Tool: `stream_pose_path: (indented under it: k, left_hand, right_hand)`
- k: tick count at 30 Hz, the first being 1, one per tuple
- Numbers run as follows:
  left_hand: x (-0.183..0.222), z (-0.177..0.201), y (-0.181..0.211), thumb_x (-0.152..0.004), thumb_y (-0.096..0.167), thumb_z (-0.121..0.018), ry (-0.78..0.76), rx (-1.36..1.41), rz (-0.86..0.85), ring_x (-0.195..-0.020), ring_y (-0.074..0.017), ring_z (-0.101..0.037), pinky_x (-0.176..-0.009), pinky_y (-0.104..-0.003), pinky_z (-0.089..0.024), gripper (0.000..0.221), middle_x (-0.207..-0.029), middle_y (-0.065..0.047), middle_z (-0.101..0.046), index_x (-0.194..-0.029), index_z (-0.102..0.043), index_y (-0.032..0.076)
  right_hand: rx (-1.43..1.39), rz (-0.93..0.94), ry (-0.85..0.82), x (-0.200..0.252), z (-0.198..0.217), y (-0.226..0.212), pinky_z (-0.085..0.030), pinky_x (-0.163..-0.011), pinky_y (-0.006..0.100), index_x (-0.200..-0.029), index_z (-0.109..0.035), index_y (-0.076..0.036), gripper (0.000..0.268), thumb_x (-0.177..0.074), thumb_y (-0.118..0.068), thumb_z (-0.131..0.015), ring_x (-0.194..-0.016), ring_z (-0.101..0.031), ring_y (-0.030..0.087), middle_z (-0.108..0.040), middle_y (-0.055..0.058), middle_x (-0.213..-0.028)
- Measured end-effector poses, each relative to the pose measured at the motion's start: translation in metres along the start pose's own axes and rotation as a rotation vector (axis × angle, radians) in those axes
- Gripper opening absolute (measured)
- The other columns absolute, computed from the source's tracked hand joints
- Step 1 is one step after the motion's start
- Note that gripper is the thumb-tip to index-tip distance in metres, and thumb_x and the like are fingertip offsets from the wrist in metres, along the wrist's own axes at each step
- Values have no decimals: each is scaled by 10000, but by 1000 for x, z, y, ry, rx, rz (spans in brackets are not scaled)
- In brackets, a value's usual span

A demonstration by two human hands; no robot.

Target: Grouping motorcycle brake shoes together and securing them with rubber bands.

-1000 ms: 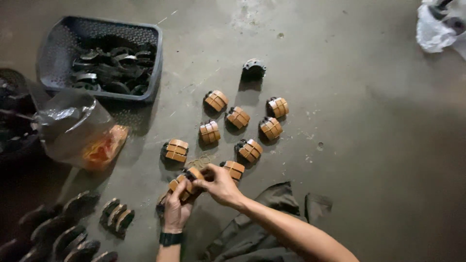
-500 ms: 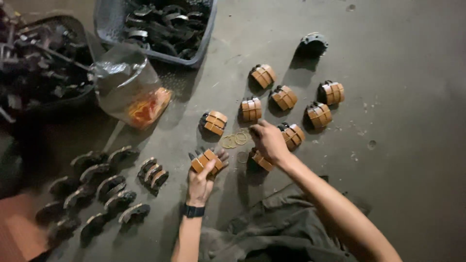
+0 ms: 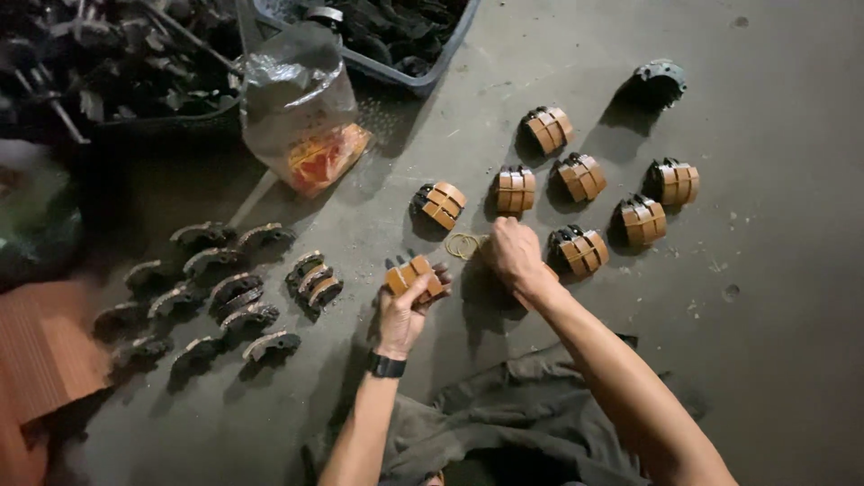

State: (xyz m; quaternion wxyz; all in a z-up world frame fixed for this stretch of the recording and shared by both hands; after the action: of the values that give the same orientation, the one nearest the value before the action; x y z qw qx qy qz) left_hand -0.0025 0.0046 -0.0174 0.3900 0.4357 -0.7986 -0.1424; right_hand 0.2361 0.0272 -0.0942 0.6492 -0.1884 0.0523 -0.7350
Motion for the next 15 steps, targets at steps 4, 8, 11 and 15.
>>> stream_pose_path:
  k: [4, 8, 11, 15]
  left_hand:
    - [-13, 20, -22, -926, 46, -665, -11, 4, -27, -1029, -266, -735, -892, -408, -625, 332, -1148, -173, -732, -1248, -645, -35]
    - [-28, 26, -35, -937, 68, -725, -45, -93, -98, -959, -260, -741, -850, -413, -632, 308, -1084, -150, -736, -1216, -656, -42]
    - [-32, 16, -31, -931, 112, -738, -113, -135, -73, -923, -251, -752, -817, -422, -647, 294, -1053, -136, -741, -1183, -667, -23]
    - [-48, 49, -60, -989, 99, -689, -277, -771, -519, -1001, -236, -737, -888, -394, -633, 294, -1156, -124, -740, -1261, -703, -10]
  right_hand:
    - [-163, 24, 61, 13, 33, 14, -566, -657, 439, -864, -619, 73, 328, -951, -225, -725, -698, -688, 341, -696, 235, -805]
    - [-679, -180, 50, 35, 106, -15, -596, -699, 328, -982, -654, 25, 159, -888, -78, -729, -781, -733, 175, -767, 145, -895]
    - [-861, -132, -7, 45, 131, -34, -605, -740, 299, -983, -668, 12, 111, -918, -60, -722, -830, -745, 144, -784, 102, -906]
    - [-957, -37, -169, 58, 156, -69, -627, -777, 287, -978, -694, 11, 92, -907, -45, -704, -866, -766, 131, -788, 83, -912]
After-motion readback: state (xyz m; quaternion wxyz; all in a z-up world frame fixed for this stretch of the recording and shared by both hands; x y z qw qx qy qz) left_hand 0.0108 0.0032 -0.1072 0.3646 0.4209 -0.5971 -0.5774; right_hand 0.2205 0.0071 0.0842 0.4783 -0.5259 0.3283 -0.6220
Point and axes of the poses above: each hand's wrist, its own x-axis away from the middle knuckle, its own z-axis out of the back of the hand, y = z × x, the point moved 2 cm from there along -x, towards the middle knuckle
